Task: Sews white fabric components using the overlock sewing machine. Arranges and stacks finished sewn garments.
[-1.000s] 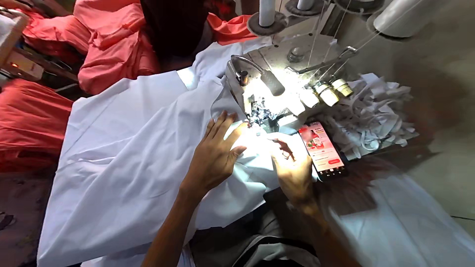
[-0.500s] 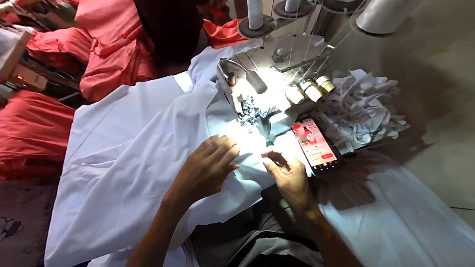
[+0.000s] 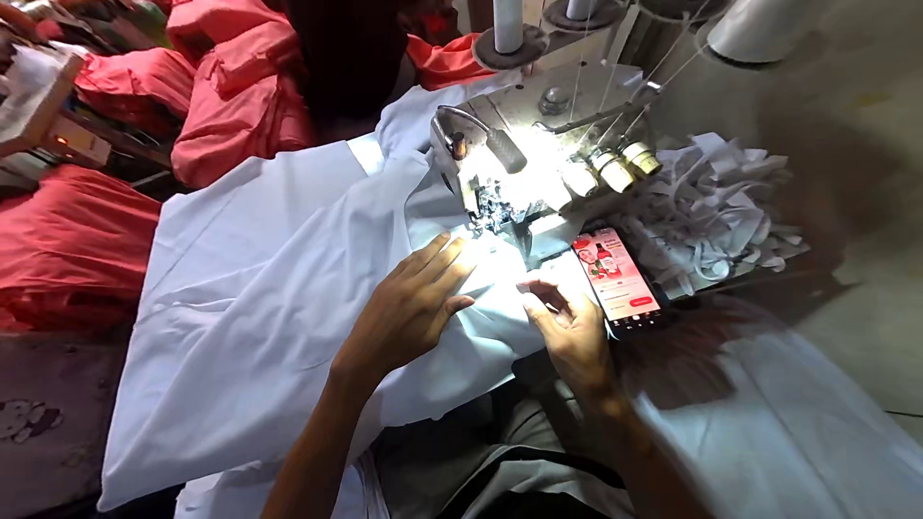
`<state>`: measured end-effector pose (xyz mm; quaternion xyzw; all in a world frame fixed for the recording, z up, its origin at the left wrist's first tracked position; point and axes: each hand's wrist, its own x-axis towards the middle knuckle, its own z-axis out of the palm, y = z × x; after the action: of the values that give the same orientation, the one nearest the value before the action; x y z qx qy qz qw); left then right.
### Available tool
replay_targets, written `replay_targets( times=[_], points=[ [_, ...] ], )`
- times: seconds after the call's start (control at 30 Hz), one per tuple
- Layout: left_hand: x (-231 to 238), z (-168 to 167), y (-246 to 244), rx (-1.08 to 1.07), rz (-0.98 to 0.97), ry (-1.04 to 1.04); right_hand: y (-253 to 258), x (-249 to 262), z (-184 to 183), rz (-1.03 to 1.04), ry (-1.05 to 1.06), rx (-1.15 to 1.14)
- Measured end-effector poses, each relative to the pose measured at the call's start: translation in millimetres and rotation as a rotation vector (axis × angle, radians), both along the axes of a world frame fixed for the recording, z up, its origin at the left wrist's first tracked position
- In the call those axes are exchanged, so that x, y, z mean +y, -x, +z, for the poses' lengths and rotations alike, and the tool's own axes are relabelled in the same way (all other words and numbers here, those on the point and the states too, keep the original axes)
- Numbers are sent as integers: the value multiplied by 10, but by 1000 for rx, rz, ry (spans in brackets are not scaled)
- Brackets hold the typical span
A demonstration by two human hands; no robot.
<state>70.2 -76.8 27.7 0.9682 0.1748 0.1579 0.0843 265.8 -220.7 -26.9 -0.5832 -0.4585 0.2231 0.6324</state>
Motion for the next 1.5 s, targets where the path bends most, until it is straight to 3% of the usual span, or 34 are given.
replay_targets(
  times=[0.2,0.33,0.6,0.67,0.77,0.87,1.0,1.17,1.33,1.5],
  points=[
    [-47,-6,14,-64,-32,-36,5,-115,8,23,51,12],
    [-202,-46,117,-88,-32,-177,-10,-190,-40,50,66,10],
    [-251,172,123,142,-108,-338,-20,-224,-113,77,62,-33],
    [-245,216,69,134,-144,-290,-14,-224,-106,76,59,-28],
    [-215,322,-27,-12,-173,-28,-8,-240,-91,89,52,3],
    [-101,367,-165,-164,-83,210,2,-280,-52,126,50,52],
    [53,254,-382,-170,-12,203,22,-280,-30,120,61,74],
    [76,233,-452,-245,-12,356,64,-237,-50,163,65,130],
    [41,164,-504,-233,167,181,126,-260,-35,86,74,156],
    [-18,153,-480,-223,139,53,126,-328,-36,-26,134,62]
  ],
)
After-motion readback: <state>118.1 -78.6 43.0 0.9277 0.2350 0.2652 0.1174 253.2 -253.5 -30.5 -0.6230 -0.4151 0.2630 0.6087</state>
